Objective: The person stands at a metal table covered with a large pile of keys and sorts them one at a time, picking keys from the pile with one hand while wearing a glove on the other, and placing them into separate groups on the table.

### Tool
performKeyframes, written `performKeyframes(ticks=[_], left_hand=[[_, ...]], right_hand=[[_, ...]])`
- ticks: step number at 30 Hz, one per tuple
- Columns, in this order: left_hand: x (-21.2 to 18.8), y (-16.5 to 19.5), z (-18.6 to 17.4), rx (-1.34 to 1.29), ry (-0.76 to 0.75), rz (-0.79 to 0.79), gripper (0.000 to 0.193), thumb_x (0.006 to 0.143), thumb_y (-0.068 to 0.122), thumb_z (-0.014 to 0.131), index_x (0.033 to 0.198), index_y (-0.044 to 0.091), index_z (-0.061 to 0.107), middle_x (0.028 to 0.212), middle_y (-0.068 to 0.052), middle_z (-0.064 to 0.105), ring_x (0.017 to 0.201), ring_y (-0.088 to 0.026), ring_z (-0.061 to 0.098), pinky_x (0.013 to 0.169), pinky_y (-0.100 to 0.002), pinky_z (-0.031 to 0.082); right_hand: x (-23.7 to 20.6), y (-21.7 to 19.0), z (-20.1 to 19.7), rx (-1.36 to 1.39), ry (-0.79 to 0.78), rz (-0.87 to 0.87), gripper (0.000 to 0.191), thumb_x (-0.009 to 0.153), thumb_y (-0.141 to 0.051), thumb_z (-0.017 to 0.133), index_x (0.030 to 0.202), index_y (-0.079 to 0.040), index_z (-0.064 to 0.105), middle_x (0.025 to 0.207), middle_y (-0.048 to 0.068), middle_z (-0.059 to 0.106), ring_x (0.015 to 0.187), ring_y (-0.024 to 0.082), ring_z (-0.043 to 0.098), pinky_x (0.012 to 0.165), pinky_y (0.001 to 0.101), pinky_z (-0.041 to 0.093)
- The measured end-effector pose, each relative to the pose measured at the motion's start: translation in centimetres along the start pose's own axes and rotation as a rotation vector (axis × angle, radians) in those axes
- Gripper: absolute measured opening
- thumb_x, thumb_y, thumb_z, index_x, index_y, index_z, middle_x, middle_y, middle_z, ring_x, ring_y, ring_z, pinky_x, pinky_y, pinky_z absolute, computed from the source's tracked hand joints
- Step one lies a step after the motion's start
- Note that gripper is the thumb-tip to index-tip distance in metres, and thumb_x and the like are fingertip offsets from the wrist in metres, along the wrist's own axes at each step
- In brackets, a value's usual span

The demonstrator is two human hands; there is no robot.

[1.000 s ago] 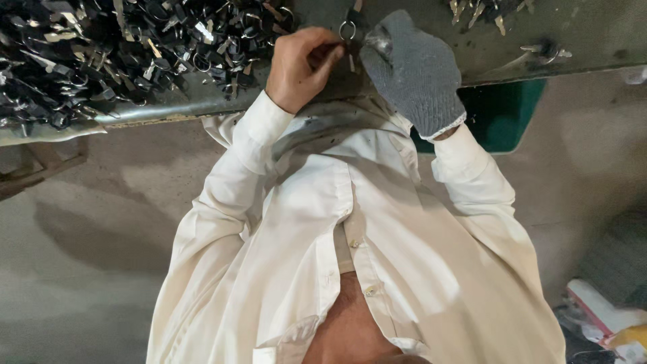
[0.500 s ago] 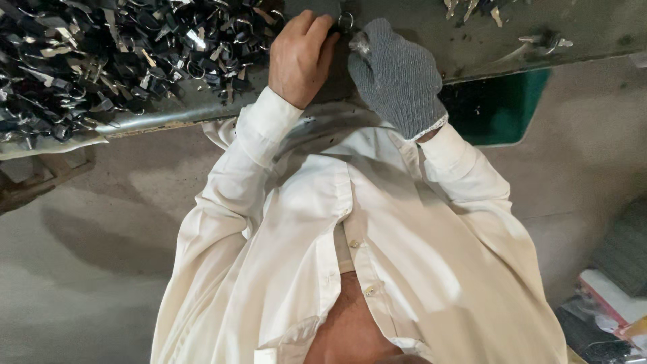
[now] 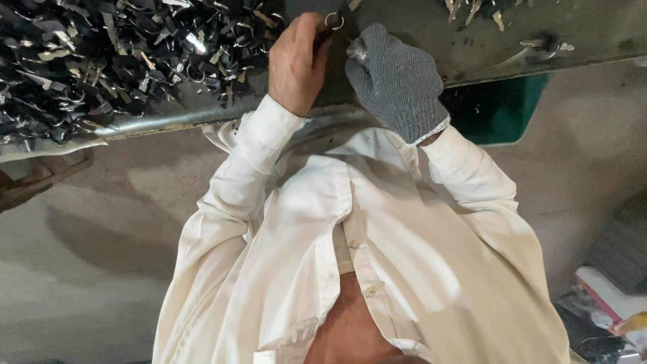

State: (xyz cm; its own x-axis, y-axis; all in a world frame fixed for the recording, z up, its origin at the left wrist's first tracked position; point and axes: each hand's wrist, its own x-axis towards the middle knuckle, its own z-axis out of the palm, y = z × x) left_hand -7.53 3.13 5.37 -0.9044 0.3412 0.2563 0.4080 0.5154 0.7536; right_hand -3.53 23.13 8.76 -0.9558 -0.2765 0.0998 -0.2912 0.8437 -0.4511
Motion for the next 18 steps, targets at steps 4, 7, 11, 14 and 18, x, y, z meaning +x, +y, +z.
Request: performKeyframes(ticks=[4,7,11,14,18], left_hand=[[-0.6,-0.3,0.0,0.077,-0.011,0.003,0.028,0.09,-0.001,0.075,0.113,0.005,0.06,0.099,-0.015,0.064,0.09,-0.04,0.064,0.074,-0.048,0.052],[-1.1,-0.5,0.2,0.096,-0.03,-0.028,0.024,0.091,0.0,0.075,0.11,0.005,0.061,0.098,-0.015,0.063,0.09,-0.041,0.064,0.074,-0.049,0.051],[-1.4,-1.1,0.1,0.089,-0.054,0.019,0.026,0.087,-0.003,0.07,0.109,0.004,0.06,0.098,-0.016,0.061,0.09,-0.041,0.062,0.076,-0.049,0.051],[-1.8,-1.2,0.1,0.094,-0.068,0.078,0.027,0.085,-0.005,0.067,0.11,0.002,0.059,0.098,-0.018,0.059,0.092,-0.042,0.062,0.078,-0.049,0.051],[-1.7,-1.3,-0.1,0.071,-0.081,0.073,0.022,0.09,-0.003,0.072,0.108,0.004,0.061,0.097,-0.015,0.06,0.09,-0.04,0.062,0.076,-0.048,0.051]], right_hand=[[0.8,-0.2,0.2,-0.054,-0.059,-0.002,0.029,0.105,-0.03,0.073,0.111,-0.006,0.058,0.082,0.014,0.069,0.065,0.031,0.069,0.053,0.0425,0.053],[1.3,-0.3,0.1,-0.033,-0.063,-0.05,0.031,0.104,-0.031,0.072,0.113,-0.005,0.058,0.084,0.014,0.068,0.069,0.032,0.071,0.057,0.0432,0.055],[1.3,-0.7,0.3,-0.145,-0.109,-0.034,0.03,0.1,-0.033,0.07,0.113,-0.008,0.058,0.084,0.012,0.068,0.064,0.03,0.07,0.052,0.044,0.052],[1.3,-1.5,1.1,-0.339,-0.148,0.009,0.035,0.09,-0.036,0.07,0.111,-0.01,0.059,0.079,0.01,0.067,0.057,0.026,0.069,0.043,0.0435,0.049],[1.0,-1.5,1.4,-0.355,-0.204,0.04,0.033,0.093,-0.035,0.07,0.11,-0.01,0.059,0.077,0.009,0.066,0.056,0.026,0.069,0.042,0.0437,0.048]])
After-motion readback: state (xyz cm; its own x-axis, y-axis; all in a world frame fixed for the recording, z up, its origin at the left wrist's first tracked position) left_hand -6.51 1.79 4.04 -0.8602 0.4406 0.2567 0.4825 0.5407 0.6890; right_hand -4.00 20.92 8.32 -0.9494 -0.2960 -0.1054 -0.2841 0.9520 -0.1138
